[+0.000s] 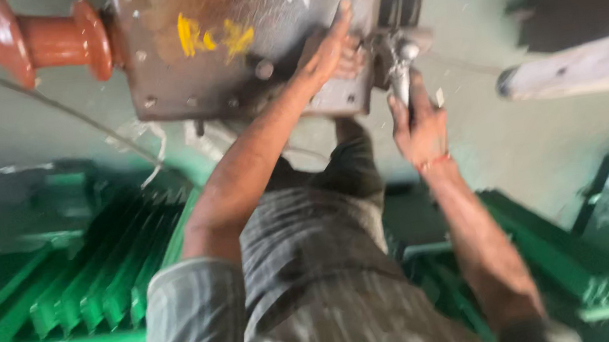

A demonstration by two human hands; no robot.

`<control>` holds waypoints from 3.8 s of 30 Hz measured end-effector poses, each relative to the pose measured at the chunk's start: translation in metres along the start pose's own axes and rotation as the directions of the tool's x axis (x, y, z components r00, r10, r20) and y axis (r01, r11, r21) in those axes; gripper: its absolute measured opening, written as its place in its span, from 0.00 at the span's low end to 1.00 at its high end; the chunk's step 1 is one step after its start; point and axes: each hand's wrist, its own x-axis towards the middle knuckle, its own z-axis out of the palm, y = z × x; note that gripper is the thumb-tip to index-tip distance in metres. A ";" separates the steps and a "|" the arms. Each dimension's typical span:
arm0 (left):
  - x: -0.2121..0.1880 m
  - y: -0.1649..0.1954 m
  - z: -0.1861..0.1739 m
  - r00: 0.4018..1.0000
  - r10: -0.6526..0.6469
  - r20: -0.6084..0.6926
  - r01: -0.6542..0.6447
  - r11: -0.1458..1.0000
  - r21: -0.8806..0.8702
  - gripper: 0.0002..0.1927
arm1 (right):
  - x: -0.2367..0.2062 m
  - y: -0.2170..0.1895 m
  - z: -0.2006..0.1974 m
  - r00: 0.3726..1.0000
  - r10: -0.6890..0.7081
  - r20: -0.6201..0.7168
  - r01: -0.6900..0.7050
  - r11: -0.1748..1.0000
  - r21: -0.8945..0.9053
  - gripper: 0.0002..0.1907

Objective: The person uses a ratchet wrench to tighten bolts on a large electrical component, then switches to hand-tightening nuts and washers onto protruding studs. The person repeatedly picks up small metal parts and secures them onto the equipment.

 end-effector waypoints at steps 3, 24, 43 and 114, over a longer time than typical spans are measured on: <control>-0.007 0.008 0.008 0.989 -0.027 0.146 0.035 0.998 -0.056 0.59 | -0.012 0.003 -0.009 0.995 -0.047 -0.092 0.051 0.997 0.049 0.24; -0.172 0.008 -0.108 0.386 0.841 -0.380 -0.617 0.542 0.571 0.10 | -0.114 0.003 -0.025 0.945 0.320 -0.066 -0.318 0.947 0.047 0.26; -0.039 0.193 -0.117 0.784 0.525 -0.332 0.420 -0.055 0.906 0.24 | -0.116 0.181 -0.069 0.895 0.435 0.098 -0.438 0.899 0.006 0.23; 0.233 0.270 0.081 -0.352 0.102 -0.930 0.379 0.925 -0.042 0.24 | 0.935 0.271 -0.104 0.279 -0.764 0.582 0.618 0.606 0.500 0.29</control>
